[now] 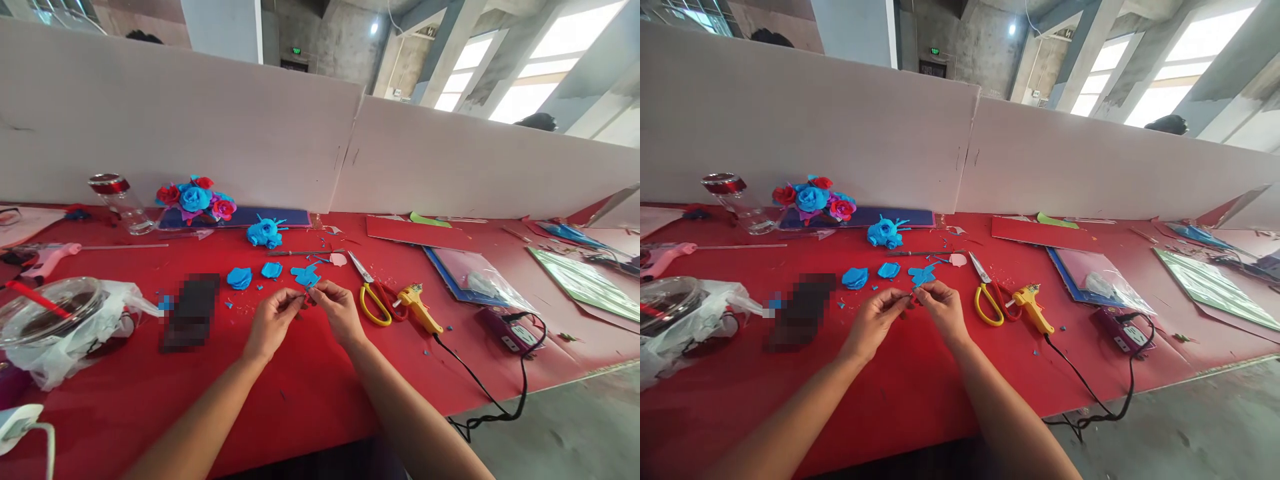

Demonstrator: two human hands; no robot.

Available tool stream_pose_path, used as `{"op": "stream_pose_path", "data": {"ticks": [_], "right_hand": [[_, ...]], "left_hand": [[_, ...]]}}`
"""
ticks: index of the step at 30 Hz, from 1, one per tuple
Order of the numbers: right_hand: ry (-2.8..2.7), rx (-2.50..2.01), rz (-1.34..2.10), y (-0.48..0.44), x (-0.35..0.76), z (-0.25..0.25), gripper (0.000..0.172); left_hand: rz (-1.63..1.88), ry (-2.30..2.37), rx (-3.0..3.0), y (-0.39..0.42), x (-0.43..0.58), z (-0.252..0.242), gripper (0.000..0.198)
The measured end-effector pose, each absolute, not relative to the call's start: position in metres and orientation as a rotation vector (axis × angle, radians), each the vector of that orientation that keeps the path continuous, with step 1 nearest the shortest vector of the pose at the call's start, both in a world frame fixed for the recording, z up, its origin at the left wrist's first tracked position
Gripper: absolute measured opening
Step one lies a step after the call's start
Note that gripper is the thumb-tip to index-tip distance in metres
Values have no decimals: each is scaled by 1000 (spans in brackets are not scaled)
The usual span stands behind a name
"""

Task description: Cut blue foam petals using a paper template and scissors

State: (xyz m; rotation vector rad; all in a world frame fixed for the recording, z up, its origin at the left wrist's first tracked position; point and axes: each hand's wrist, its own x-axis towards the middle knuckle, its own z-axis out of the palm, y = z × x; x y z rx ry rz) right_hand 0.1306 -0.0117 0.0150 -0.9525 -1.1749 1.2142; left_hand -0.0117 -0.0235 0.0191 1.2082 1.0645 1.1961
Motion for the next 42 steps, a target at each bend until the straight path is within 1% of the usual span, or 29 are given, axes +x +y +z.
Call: {"op": "stream_pose_path", "data": {"ticks": [5, 9, 18, 25, 33, 36, 38, 40, 42], "right_hand": [[-1187, -987, 1222, -13, 128, 14, 18], [-1197, -999, 1202, -15, 125, 14, 17], [-1186, -1006, 1148, -17, 121, 11, 17], [-1215, -991, 1151, -17, 120, 8, 17], [-1281, -1011, 1110, -19, 118, 7, 21], [-1332, -974, 1092, -21, 116, 10, 23], [-1342, -935, 1121, -22, 116, 13, 24], [-1341, -892, 1190, -22, 117, 15, 25], [-1353, -870, 1253, -22, 119, 16, 25]], "left_hand": [[1232, 1286, 1362, -24, -14, 14, 13], [1281, 1365, 1449, -24, -14, 18, 7], [1234, 1530, 1627, -28, -15, 19, 10], [1192, 1531, 1531, -25, -16, 16, 11], [1228, 1524, 1510, -27, -15, 20, 7], [1184, 1467, 1474, -26, -14, 19, 7], [1179, 1383, 1447, -24, -15, 18, 12], [1215, 1269, 1421, -22, -17, 19, 27], [1250, 1170, 1391, -20, -20, 20, 32]]}}
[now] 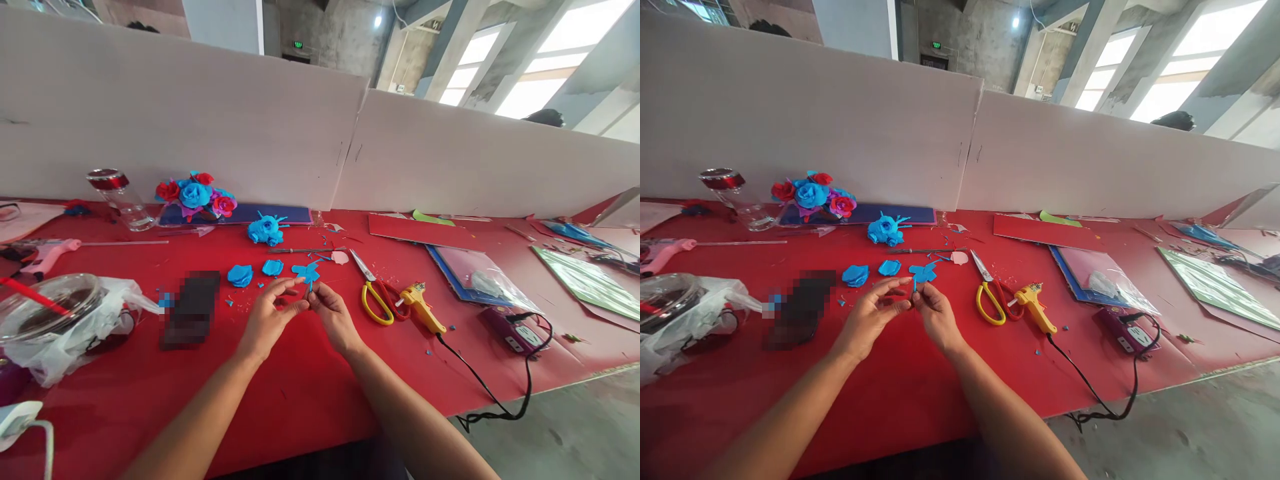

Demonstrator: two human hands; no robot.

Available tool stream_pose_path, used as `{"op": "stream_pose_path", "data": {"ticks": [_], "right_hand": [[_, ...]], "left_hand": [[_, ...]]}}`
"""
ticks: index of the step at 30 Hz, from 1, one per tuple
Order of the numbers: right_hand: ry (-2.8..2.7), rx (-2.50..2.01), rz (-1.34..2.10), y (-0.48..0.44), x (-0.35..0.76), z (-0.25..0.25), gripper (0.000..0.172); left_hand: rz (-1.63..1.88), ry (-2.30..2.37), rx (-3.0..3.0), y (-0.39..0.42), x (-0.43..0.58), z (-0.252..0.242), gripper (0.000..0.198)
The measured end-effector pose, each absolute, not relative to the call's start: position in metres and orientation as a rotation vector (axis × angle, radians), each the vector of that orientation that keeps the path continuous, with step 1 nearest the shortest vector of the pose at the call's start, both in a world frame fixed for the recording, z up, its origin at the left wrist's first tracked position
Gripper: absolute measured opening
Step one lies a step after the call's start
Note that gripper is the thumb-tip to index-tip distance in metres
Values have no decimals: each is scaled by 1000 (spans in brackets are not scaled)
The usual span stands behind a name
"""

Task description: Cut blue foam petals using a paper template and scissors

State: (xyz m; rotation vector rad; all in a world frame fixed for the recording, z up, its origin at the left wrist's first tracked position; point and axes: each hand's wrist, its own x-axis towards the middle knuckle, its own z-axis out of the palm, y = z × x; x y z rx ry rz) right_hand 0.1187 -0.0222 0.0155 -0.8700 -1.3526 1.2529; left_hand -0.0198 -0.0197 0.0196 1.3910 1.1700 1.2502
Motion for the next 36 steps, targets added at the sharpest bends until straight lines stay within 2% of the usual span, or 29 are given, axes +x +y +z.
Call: {"op": "stream_pose_path", "data": {"ticks": [6, 14, 20, 24, 36], "right_hand": [[-1490, -936, 1221, -22, 119, 9, 29], [-1553, -907, 1273, -20, 120, 8, 36], [-1490, -1006, 1119, -21, 118, 9, 21], [-1509, -1093, 1015, -23, 118, 9, 15], [-1335, -986, 1413, -23, 115, 13, 25]], "left_hand": [[1291, 1093, 1154, -17, -23, 20, 14], [1188, 933, 968, -18, -22, 20, 16], [1366, 933, 858, -17, -20, 17, 19], [1366, 936, 839, -17, -19, 16, 19], [1335, 837, 747, -16, -20, 18, 21]]}}
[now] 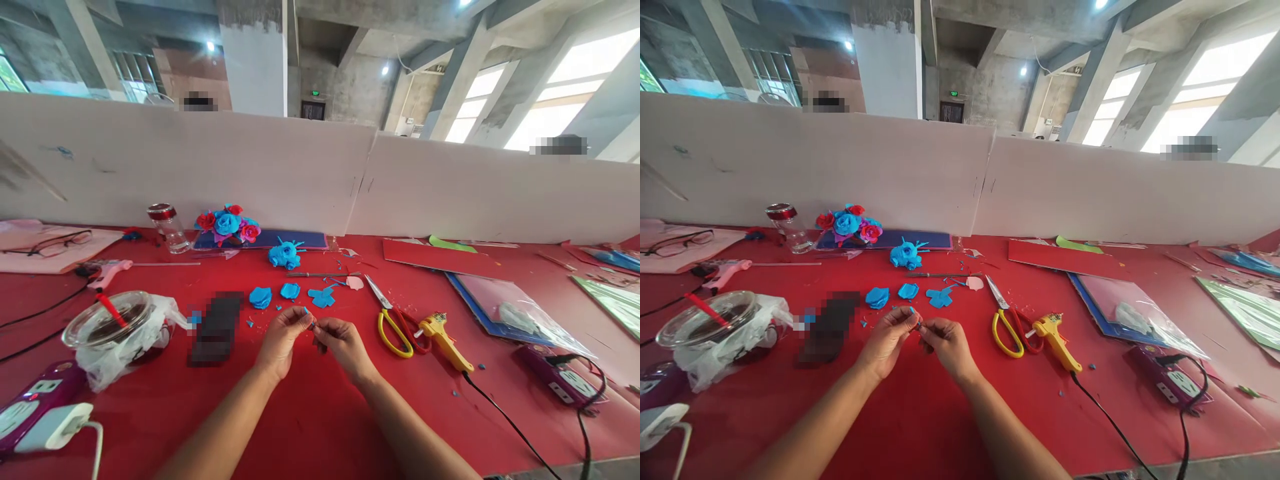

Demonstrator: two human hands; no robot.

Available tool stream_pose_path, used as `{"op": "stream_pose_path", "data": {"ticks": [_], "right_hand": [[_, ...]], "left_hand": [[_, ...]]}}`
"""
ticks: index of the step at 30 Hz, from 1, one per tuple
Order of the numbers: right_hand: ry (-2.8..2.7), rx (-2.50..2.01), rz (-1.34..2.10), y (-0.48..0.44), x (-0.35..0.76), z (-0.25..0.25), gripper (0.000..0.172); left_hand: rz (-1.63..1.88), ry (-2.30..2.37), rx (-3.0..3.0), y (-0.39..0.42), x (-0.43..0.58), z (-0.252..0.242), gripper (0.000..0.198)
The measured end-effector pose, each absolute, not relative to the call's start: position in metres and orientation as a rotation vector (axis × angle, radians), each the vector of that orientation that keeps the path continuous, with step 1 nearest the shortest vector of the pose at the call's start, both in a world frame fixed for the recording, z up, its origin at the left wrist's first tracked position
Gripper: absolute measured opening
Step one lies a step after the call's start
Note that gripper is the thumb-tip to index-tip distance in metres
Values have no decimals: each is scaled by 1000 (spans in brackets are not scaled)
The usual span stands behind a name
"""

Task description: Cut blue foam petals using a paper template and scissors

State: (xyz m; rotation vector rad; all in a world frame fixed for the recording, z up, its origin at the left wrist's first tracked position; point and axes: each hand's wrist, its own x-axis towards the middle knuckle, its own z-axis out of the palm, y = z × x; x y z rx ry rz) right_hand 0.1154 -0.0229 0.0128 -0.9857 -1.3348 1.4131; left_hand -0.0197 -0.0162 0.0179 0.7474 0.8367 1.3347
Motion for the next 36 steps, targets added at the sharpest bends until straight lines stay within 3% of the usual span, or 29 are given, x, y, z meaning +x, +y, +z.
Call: {"op": "stream_pose_path", "data": {"ticks": [36], "right_hand": [[-1353, -1017, 1304, -23, 112, 5, 20]], "left_hand": [[1296, 818, 613, -15, -20, 17, 29]]}}
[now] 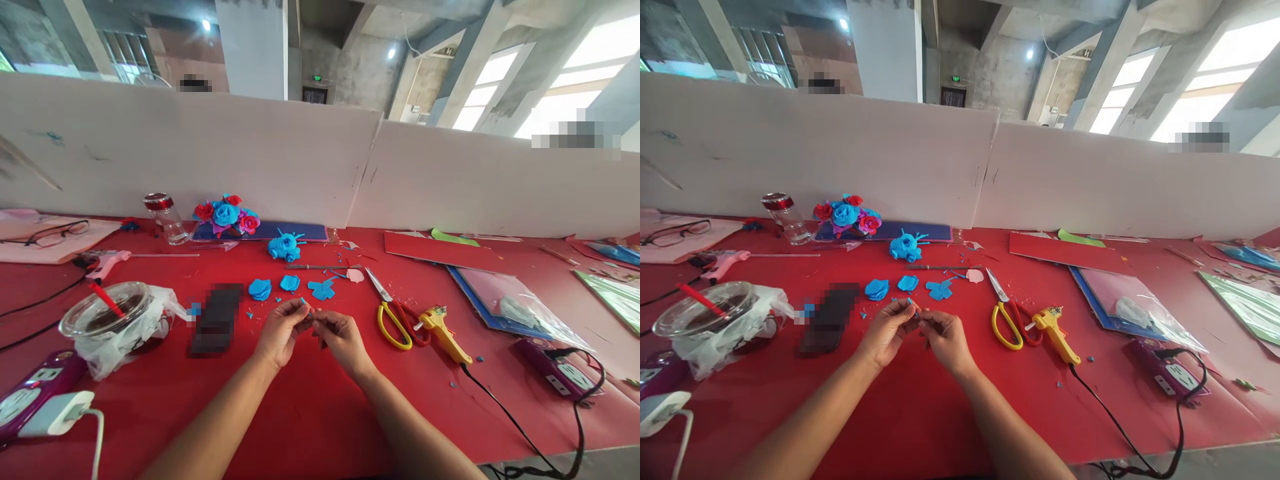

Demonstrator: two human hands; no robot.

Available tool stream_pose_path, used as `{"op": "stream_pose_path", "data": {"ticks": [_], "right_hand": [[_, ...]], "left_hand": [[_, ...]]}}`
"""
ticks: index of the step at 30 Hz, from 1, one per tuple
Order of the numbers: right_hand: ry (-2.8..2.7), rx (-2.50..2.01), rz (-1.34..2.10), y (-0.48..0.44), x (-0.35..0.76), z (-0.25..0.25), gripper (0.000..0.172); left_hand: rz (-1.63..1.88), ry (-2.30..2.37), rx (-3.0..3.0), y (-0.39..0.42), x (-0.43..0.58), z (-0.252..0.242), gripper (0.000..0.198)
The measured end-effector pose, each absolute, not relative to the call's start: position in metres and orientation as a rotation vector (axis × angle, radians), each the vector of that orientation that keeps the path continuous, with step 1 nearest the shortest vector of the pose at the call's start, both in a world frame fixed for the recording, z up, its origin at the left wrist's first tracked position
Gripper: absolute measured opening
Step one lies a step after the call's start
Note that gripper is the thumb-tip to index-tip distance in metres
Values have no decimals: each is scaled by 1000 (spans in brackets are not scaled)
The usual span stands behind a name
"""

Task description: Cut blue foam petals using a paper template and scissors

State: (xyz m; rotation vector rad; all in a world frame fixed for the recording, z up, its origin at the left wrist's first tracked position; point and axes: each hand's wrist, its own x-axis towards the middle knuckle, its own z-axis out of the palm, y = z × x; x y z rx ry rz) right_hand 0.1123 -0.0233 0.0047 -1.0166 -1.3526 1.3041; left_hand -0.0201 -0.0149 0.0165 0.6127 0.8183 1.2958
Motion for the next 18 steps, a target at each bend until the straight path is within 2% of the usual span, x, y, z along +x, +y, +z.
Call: {"op": "stream_pose_path", "data": {"ticks": [10, 15, 18], "right_hand": [[-1385, -1092, 1195, -20, 114, -2, 22], [-1534, -1150, 1013, -24, 114, 5, 11], [-1565, -1134, 1011, -25, 116, 9, 13]], "left_hand": [[1368, 819, 672, -14, -21, 13, 23], [1360, 842, 655, -14, -21, 14, 24], [1318, 825, 667, -14, -21, 13, 23]]}}
